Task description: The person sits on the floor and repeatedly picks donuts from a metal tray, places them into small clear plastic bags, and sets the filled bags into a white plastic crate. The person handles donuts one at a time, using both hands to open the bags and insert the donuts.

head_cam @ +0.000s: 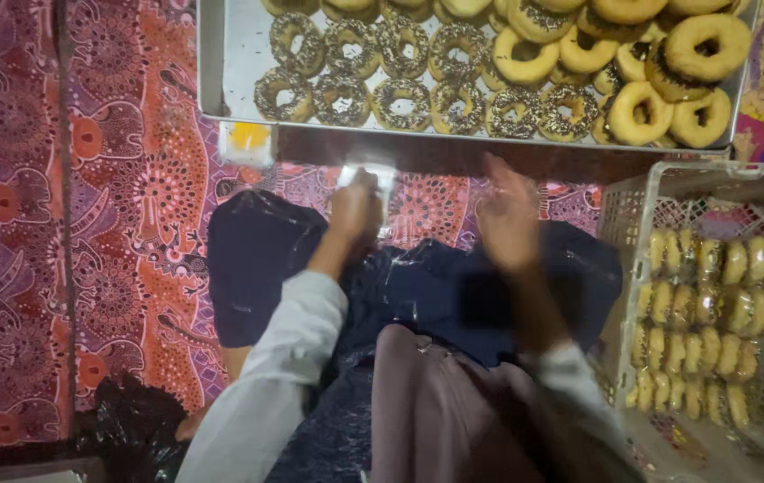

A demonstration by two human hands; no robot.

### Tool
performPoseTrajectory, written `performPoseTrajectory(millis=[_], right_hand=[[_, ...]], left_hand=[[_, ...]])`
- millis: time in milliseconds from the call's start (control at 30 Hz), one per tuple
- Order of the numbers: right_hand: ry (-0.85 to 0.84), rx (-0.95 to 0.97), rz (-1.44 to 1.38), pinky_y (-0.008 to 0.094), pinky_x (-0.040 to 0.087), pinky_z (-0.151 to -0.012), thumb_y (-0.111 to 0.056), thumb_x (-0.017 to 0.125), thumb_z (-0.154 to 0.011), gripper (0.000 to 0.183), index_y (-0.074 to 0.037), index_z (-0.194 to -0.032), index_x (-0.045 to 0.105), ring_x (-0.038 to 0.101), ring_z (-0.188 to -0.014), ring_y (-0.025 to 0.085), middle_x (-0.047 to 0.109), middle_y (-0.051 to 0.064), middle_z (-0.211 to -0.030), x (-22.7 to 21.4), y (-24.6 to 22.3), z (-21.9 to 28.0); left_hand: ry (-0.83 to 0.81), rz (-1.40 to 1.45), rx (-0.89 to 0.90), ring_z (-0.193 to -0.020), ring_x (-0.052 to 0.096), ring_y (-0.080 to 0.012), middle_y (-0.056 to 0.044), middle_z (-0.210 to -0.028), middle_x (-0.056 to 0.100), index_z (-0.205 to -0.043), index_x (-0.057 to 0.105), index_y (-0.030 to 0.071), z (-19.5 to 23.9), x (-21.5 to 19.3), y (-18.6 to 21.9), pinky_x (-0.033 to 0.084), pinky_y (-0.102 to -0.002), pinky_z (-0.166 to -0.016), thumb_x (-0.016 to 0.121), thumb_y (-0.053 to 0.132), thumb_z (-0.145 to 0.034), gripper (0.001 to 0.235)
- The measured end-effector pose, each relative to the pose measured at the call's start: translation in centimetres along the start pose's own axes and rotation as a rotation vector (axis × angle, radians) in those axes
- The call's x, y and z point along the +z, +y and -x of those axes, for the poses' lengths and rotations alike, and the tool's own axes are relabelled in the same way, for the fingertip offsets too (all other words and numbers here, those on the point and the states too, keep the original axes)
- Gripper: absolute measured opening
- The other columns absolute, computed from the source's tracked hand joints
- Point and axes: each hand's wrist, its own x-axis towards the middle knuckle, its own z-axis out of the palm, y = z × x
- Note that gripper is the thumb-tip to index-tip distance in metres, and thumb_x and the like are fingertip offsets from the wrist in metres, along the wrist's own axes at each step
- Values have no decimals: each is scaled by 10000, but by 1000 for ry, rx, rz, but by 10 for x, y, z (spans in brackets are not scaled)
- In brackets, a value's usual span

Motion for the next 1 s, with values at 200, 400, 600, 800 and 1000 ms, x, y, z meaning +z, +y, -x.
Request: performPoseTrajectory(millis=[200,400,600,800,1000], right_hand=[[-277,73,-277,400,578,-844,-168,699,-937,200,-66,-1089,780,753,-970,315,765,151,-1043,60,-132,-66],[44,-240,-158,431,502,-1002,-86,693,-859,345,52,-1176,695,669,-1123,405,696,249,-1203,21,-179,-62],[-18,-235,-11,592,305,-1243,34,676,-922,449,-4,-1367,623,653,-1265,344,665,193,-1356,8,-181,-48],[-89,-371,-196,516,475,-1094,14,667,-853,384,54,-1234,702,588,-1303,456,594,297,-1409,-16,-175,-71],[21,308,-487,401,458,-596,-302,723,-1015,278,-28,-1005,772,563,-609,153,691,99,-788,-43,-87,-168]], left_hand=[[350,275,232,-984,704,-406,-201,-1251,636,-1237,599,67,12,-88,73,589,-418,-827,680,77,-864,381],[426,556,-141,-849,760,-223,-117,-1005,772,-1335,564,53,-6,-111,81,607,-319,-780,618,15,-926,414],[419,585,236,-983,778,-221,-140,-1162,777,-1232,623,136,13,-96,111,620,-322,-890,664,-6,-986,287],[370,1645,-205,-1195,616,-159,41,-1426,486,-1422,411,219,-28,-105,134,580,-358,-926,622,-3,-836,661],[195,2137,-112,-1034,653,-218,-80,-1148,648,-1176,595,92,-85,-78,96,554,-508,-1058,644,8,-1037,170]])
